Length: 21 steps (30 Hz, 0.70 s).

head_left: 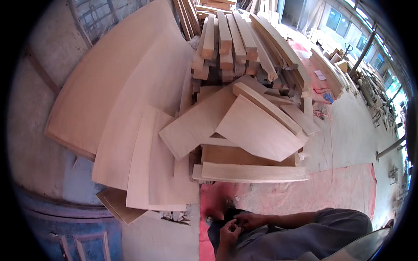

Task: The person picks up a long piece of wood and places it on a table saw. They then walk to a large pile of lumber, pick up a tape measure, and measure several pieces of wood one by one, placing them back on the pile after inspection.

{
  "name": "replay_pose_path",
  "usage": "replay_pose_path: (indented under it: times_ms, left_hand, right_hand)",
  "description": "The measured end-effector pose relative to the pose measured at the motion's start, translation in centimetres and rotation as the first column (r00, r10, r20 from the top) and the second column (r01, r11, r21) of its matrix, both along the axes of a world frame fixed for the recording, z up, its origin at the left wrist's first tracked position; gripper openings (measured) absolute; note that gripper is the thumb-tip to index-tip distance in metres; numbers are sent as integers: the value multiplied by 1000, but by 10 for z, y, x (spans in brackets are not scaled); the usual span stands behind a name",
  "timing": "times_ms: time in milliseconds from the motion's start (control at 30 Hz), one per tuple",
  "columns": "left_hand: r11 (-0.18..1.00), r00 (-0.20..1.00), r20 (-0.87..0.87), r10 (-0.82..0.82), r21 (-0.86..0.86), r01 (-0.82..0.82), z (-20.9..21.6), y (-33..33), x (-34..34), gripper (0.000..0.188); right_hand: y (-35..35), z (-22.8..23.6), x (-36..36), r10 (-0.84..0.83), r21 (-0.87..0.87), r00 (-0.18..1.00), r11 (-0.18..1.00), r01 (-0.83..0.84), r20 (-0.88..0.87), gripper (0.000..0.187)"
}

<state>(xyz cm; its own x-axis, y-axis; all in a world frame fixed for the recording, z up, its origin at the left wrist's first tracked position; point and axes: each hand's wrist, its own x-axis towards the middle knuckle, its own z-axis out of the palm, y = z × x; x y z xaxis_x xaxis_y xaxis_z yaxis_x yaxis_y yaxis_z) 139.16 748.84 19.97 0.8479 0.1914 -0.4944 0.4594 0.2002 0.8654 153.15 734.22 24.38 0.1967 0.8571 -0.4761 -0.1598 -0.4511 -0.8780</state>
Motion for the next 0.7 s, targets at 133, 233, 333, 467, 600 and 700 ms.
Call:
replay_pose_path:
  times_ms: [133,233,333,467,600,700]
  left_hand:
    - [994,999,-35,-13,-105,9,-13,59,10,48]
    - [950,988,-27,155,-270,-157,-22,120,2,53]
    - [880,969,-44,243,-410,-239,-25,184,-7,58]
    - [932,965,-87,248,-252,-262,-12,252,-23,58]
    - [921,913,120,390,-50,-387,-31,277,-29,19]
    - [576,699,-180,692,-445,-685,-9,291,-20,11]
  right_hand:
    - [-55,-73,-1,70,-373,977,928,11,203,39]
    - [-111,-127,-4,385,-590,867,796,-138,317,32]
    - [-164,-141,-18,611,-671,717,689,-274,336,28]
    - [-120,-99,-37,310,-696,929,713,-86,203,28]
    - [-83,-102,-49,380,-639,864,764,-92,330,32]
    - [-10,-68,-38,233,-667,912,743,57,337,31]
